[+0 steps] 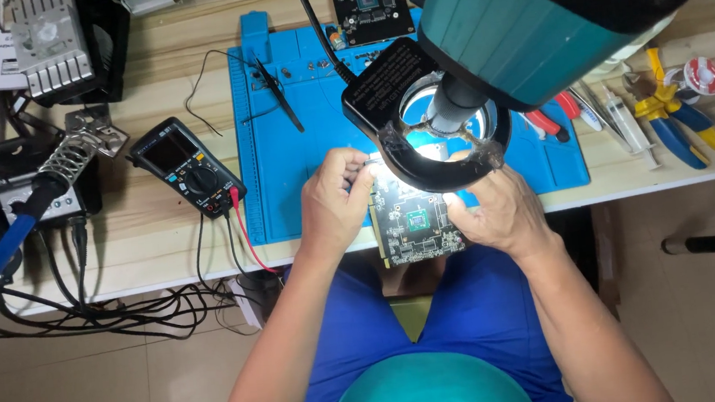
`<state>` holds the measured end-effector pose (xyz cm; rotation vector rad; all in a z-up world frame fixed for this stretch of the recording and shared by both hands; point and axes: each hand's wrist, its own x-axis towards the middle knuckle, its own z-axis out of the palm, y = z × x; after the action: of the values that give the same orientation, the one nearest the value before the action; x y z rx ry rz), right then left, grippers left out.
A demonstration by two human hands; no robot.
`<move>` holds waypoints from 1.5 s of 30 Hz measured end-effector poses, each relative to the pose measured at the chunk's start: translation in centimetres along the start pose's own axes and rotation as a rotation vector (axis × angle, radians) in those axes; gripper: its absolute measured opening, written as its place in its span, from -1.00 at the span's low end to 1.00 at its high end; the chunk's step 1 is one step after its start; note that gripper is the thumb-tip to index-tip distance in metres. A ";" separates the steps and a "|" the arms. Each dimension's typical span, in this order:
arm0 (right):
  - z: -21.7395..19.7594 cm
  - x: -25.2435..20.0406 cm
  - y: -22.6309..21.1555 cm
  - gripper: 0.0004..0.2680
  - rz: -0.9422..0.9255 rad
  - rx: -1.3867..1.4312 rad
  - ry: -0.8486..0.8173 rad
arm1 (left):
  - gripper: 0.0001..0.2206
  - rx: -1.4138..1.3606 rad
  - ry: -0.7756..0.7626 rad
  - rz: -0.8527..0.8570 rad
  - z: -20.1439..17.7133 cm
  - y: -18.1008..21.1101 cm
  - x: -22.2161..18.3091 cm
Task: Inspecting a circuit board under a digital microscope at a repair bench
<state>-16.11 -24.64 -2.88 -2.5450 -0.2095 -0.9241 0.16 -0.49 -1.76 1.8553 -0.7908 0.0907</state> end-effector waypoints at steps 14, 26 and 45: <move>-1.2 2.3 -2.2 -0.83 0.137 -0.095 -0.117 | -0.94 0.231 0.051 0.043 -0.3 1.0 1.0; -2.0 3.2 -3.8 -0.72 0.248 -0.065 -0.205 | -0.91 0.252 -0.057 -0.117 -0.5 2.0 0.8; -2.0 3.3 -4.0 -0.78 0.260 -0.076 -0.207 | -0.90 0.297 -0.064 -0.173 0.0 1.9 1.0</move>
<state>-15.86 -21.88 1.90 -2.6559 0.0968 -0.5811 -0.10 -1.39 0.20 2.2103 -0.6847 0.0396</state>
